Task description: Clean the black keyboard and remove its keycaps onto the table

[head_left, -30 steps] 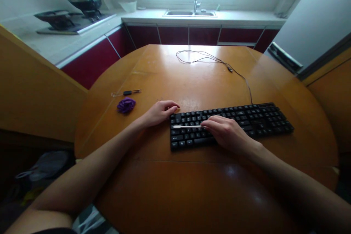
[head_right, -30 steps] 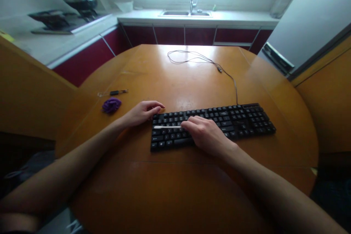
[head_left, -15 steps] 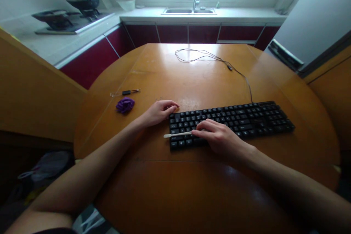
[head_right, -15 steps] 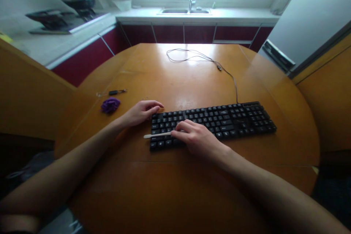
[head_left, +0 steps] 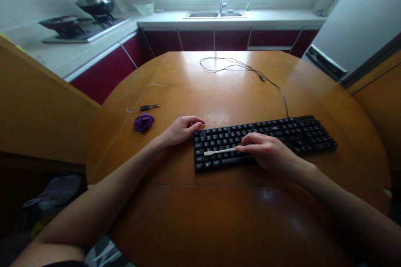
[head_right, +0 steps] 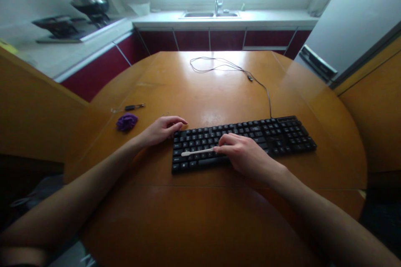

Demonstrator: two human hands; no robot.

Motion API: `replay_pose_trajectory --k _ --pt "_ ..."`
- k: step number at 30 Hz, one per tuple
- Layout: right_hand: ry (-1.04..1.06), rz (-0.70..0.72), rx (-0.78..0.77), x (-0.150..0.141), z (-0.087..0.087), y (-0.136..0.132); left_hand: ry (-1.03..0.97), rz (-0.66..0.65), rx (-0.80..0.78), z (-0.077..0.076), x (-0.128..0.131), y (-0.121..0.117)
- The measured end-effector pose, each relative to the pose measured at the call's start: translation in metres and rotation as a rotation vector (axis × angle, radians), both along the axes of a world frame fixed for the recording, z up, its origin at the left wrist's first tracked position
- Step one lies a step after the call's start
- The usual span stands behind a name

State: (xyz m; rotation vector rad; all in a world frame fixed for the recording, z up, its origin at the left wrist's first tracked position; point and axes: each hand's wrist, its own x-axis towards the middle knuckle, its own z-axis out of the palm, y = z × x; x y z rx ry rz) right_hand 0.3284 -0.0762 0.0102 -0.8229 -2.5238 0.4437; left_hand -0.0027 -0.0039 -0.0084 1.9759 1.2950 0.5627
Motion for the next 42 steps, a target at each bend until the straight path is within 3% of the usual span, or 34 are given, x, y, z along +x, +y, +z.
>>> replay_pose_trajectory --k 12,22,34,42 --pt "-0.061 -0.042 -0.188 0.021 0.017 0.006 0.017 -0.010 0.026 -0.001 -0.001 0.000" --pt "-0.085 -0.041 -0.241 0.042 0.026 0.014 0.025 0.000 0.007 0.000 -0.002 0.000" --pt "-0.024 0.001 -0.138 0.031 0.015 0.011 0.015 -0.005 0.017 0.000 -0.002 0.000" --pt "-0.009 -0.003 -0.158 0.033 0.014 0.014 0.034 -0.001 0.004 -0.001 -0.002 -0.001"
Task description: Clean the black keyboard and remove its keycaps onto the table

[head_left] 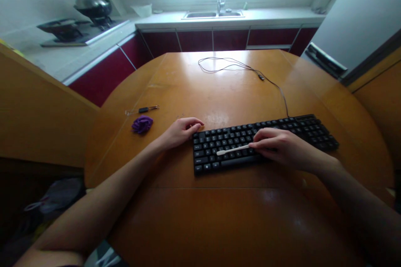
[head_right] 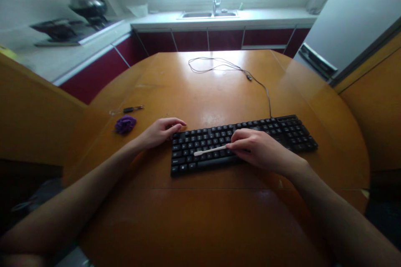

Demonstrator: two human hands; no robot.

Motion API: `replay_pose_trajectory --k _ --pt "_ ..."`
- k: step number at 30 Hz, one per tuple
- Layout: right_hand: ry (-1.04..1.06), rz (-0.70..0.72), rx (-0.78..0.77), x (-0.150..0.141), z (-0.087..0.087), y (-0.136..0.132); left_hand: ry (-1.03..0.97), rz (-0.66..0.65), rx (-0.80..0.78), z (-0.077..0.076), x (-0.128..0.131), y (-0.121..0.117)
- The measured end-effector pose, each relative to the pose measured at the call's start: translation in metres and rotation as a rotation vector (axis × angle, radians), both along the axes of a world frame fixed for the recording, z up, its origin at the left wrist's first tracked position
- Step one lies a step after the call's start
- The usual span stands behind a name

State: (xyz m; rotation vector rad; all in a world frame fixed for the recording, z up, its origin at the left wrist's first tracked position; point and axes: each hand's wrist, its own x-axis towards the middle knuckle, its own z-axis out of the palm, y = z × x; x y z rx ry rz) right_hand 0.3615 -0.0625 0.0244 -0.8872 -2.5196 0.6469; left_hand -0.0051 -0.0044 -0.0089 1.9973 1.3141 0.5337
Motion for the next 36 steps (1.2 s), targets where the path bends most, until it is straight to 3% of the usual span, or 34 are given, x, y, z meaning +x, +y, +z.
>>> replay_pose_trajectory --k 12,28,36 --pt "-0.031 -0.066 -0.045 0.024 0.014 0.008 0.000 -0.001 0.016 0.001 0.000 0.000" --pt "0.004 0.007 -0.039 0.003 0.002 0.000 0.001 -0.001 0.009 0.004 0.002 -0.002" --pt "0.014 0.001 -0.040 0.001 0.005 -0.001 -0.007 -0.011 0.006 -0.001 -0.002 0.001"
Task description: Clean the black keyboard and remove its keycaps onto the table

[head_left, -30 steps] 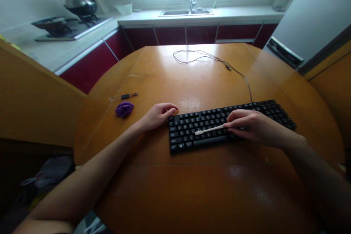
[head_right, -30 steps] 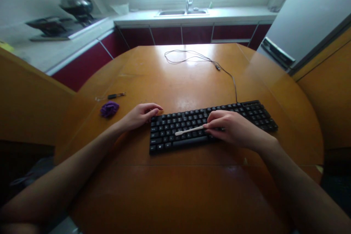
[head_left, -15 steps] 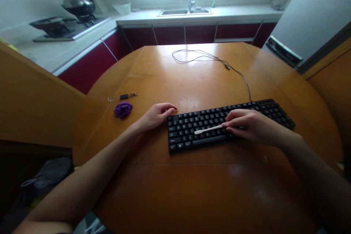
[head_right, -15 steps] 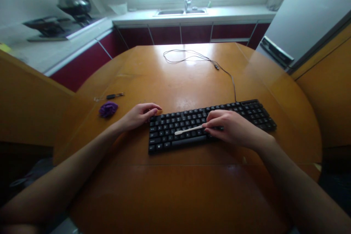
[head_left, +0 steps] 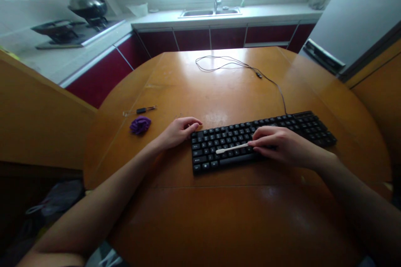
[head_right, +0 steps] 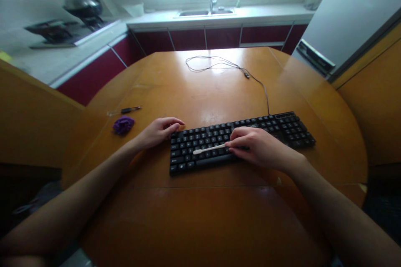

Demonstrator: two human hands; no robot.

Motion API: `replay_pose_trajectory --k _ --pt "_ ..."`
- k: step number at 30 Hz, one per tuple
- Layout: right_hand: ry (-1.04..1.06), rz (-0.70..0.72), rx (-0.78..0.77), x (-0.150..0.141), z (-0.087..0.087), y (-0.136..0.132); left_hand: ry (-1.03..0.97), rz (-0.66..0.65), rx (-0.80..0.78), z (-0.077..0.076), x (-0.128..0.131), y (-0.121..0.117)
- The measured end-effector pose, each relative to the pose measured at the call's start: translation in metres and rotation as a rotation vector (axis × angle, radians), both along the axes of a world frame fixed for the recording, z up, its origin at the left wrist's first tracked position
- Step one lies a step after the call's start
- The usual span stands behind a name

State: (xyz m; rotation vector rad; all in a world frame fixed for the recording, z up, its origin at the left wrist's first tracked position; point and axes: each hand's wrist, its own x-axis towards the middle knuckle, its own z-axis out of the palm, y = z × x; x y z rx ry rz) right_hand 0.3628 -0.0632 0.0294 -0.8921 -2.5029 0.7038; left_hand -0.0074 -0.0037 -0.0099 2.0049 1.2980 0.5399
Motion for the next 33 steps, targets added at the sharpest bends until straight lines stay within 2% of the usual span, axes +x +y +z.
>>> replay_pose_trajectory --k 10,16,24,33 --pt "-0.081 -0.059 -0.089 0.031 0.014 0.013 -0.006 0.012 -0.019 0.002 0.002 -0.001" --pt "-0.091 -0.072 -0.056 0.043 0.012 0.018 -0.001 0.011 -0.006 0.002 0.002 -0.001" --pt "0.001 -0.157 0.124 0.040 -0.002 0.024 -0.011 0.010 -0.007 0.001 0.002 -0.001" --pt "-0.023 -0.147 0.117 0.022 -0.002 0.015 0.005 0.013 -0.004 0.004 0.003 -0.001"
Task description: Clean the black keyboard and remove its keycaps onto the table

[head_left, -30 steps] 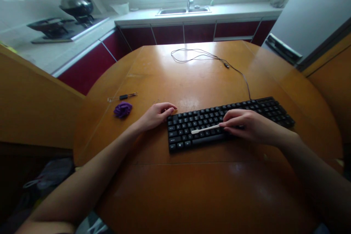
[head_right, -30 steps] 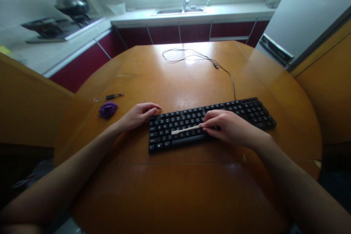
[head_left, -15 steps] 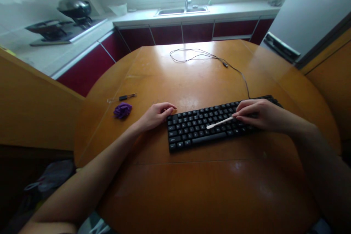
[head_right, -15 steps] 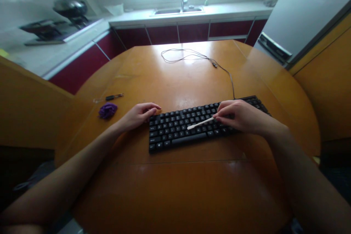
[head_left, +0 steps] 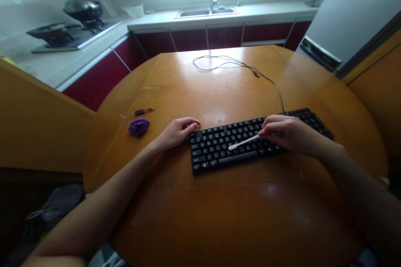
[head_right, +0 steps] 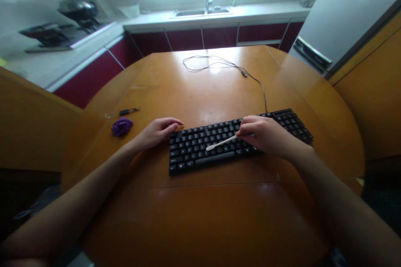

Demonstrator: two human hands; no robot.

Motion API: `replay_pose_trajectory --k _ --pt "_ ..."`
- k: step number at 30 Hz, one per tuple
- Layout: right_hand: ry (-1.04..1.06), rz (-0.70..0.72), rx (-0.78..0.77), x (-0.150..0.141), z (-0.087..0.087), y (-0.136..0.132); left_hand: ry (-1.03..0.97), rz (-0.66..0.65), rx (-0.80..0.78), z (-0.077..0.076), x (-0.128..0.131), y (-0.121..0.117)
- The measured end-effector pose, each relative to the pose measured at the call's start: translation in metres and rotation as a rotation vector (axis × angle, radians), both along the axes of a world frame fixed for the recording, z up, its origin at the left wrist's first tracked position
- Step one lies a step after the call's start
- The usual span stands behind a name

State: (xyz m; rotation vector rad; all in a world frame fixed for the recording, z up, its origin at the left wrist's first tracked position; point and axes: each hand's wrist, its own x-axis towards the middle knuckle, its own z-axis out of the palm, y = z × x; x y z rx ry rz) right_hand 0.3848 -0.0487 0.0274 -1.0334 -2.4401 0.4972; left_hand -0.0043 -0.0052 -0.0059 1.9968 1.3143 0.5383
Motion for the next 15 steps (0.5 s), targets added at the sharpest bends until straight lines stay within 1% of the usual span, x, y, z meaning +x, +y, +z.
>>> replay_pose_trajectory --k 4,6,11,15 --pt "-0.022 0.033 -0.036 -0.014 -0.003 -0.009 0.005 -0.005 0.005 0.001 0.001 0.000" --pt "-0.030 0.041 -0.050 -0.017 -0.005 -0.011 0.007 -0.008 0.007 0.002 0.001 0.000" --pt "-0.012 0.004 -0.134 -0.007 -0.002 -0.004 -0.005 -0.009 0.012 0.002 0.001 -0.001" --pt "0.037 -0.094 -0.215 0.004 0.005 0.001 -0.002 -0.003 0.000 0.002 0.001 -0.001"
